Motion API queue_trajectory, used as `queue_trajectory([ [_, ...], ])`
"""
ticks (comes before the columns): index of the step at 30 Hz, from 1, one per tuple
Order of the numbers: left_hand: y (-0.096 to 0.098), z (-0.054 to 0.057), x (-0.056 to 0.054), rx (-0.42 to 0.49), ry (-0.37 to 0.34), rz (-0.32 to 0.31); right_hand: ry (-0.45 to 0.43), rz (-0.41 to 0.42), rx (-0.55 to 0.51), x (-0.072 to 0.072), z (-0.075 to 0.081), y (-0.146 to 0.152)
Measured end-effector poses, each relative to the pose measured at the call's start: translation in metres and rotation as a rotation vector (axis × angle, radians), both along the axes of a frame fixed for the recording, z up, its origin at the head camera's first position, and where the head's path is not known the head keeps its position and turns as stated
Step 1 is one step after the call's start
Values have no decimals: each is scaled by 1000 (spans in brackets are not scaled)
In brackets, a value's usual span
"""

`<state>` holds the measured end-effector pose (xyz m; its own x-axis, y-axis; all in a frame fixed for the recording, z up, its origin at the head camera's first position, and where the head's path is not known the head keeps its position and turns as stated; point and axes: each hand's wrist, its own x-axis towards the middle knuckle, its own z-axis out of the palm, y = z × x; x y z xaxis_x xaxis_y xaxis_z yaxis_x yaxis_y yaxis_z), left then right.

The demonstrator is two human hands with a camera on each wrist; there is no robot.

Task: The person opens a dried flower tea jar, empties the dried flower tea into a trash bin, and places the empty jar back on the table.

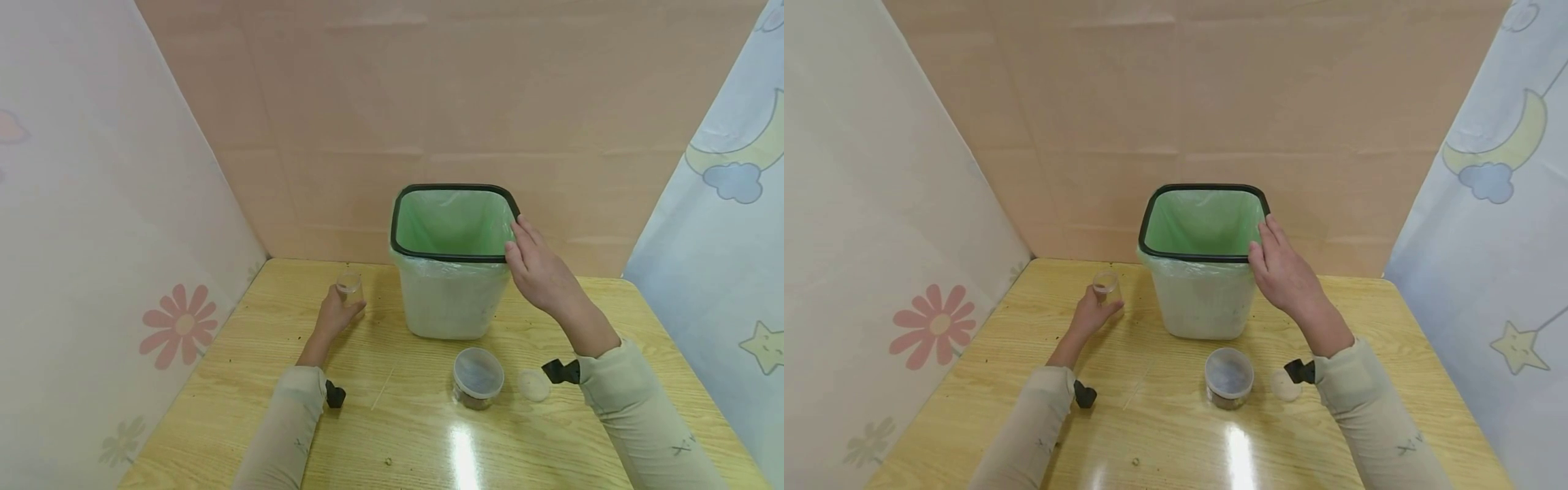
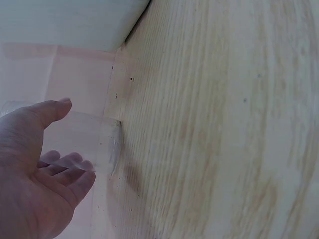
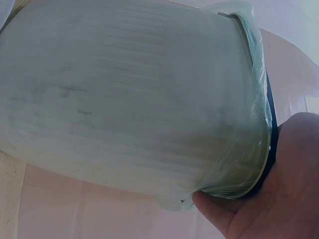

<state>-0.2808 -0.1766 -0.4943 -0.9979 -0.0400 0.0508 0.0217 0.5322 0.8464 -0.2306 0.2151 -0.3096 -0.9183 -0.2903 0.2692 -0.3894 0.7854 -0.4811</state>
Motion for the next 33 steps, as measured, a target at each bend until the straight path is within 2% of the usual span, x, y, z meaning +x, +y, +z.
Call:
queue_trajectory([
  [7,-1,-3,-1,9,-4,-13,1,-2,-1,0,0,0],
  [14,-1,-3,0,13,-26,5,14,3,-1,-1,0,1],
  [21,1,-1,1,-1,-14,24,18,12,-4,-2,-1,1],
  [27,0,4,7,26,-4,52,20,19,-13,-2,-2,1],
  [33,-5,10,11,7,36,44,30,19,-33,-2,-4,1],
])
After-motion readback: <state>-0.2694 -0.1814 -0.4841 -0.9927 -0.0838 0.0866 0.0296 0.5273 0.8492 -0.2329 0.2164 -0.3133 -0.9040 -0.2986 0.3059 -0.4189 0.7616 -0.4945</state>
